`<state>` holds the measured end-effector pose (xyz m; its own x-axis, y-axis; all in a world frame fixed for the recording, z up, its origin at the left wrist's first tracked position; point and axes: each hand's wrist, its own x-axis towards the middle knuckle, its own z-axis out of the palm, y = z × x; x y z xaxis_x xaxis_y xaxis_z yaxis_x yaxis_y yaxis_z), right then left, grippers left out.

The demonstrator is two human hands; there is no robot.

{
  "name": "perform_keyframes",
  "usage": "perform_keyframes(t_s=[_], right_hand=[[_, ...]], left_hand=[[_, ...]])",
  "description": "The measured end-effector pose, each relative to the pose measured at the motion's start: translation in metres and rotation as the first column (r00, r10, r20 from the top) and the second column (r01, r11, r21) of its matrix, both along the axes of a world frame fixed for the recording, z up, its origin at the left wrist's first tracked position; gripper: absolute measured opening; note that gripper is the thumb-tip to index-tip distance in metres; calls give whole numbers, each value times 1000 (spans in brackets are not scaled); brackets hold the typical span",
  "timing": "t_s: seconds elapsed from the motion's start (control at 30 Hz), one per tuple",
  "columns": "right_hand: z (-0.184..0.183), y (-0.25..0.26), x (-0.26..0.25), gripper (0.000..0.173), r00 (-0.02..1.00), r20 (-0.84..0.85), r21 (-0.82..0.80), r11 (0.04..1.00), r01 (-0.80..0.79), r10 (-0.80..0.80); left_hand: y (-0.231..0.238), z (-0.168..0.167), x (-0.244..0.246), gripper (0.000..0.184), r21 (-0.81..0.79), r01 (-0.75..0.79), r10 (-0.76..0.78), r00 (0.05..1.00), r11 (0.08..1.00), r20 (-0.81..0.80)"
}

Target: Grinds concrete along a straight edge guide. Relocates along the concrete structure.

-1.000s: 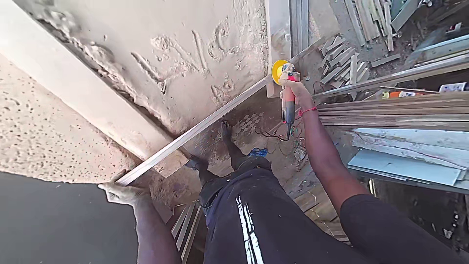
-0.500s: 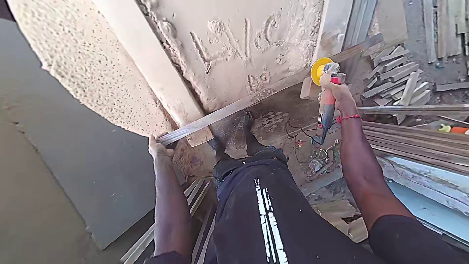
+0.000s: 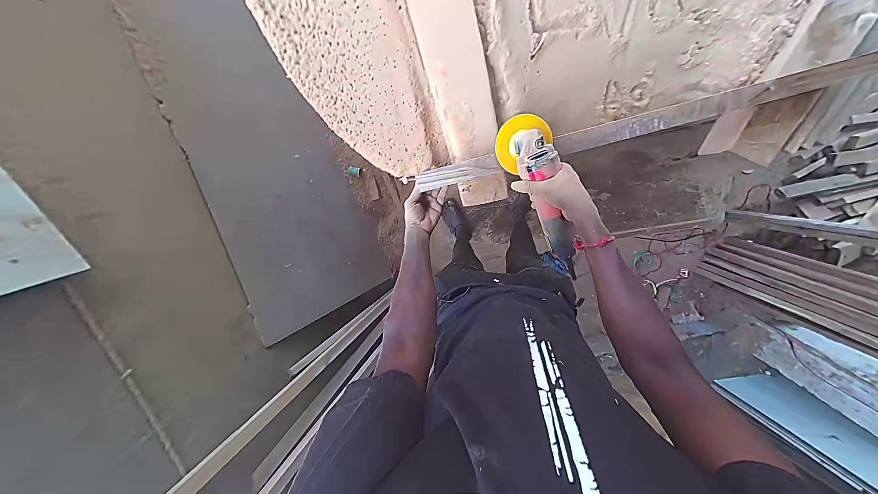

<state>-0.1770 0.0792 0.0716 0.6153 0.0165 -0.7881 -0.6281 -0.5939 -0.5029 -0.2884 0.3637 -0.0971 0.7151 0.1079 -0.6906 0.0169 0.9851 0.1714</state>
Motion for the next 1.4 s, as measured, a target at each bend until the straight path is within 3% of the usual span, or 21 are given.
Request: perform_keyframes(t_s=[0.2, 0.33, 0.43, 0.57, 0.7, 0.8, 0.87, 0.97, 1.1, 1.23, 1.3, 1.4], right_hand=[[-33, 124, -10, 91, 910, -38, -175, 894, -412, 412], [-29, 167, -26, 97, 868, -84, -198, 845, -497, 490], [-29, 160, -28, 97, 889, -79, -200, 866, -458, 451], [-29, 98, -14, 92, 968, -30, -180, 951, -251, 250], [-27, 19, 10, 81, 998, -35, -79, 996, 42, -45], [-16, -41, 33, 73, 974, -21, -20, 974, 227, -227], [-10, -80, 46, 71, 959, -18, -14, 959, 284, -284], [-4, -132, 71, 71, 945, -13, -22, 945, 326, -326], [6, -196, 107, 73, 931, -16, -40, 931, 364, -365], [13, -258, 140, 70, 914, -5, -45, 914, 404, -405], [15, -288, 156, 70, 901, 11, -37, 900, 435, -435], [16, -326, 176, 70, 882, 20, -32, 882, 471, -471]], left_hand=[[5, -17, -6, 37, -92, 13, -4, 994, 996, 106], [7, -17, -9, 37, -52, 76, -73, 995, 996, 68], [10, -17, -9, 35, -58, 91, -85, 992, 994, 96], [22, -13, -5, 41, -72, 98, -87, 986, 993, 142], [54, 8, 13, 33, 292, 184, -178, 983, 938, -48], [64, 31, 34, 34, 666, 318, -155, 943, 674, -294], [61, 52, 52, 40, 835, 311, -107, 950, 455, -295], [40, 71, 77, 40, 946, 275, -212, 948, 170, -237], [-43, 90, 117, 48, 899, 415, -369, 821, -139, -436], [-155, 92, 174, 51, 758, 406, -360, 699, -511, -617], [-207, 91, 198, 51, 668, 389, -331, 644, -634, -690], [-269, 92, 229, 59, 506, 451, -256, 506, -736, -823]])
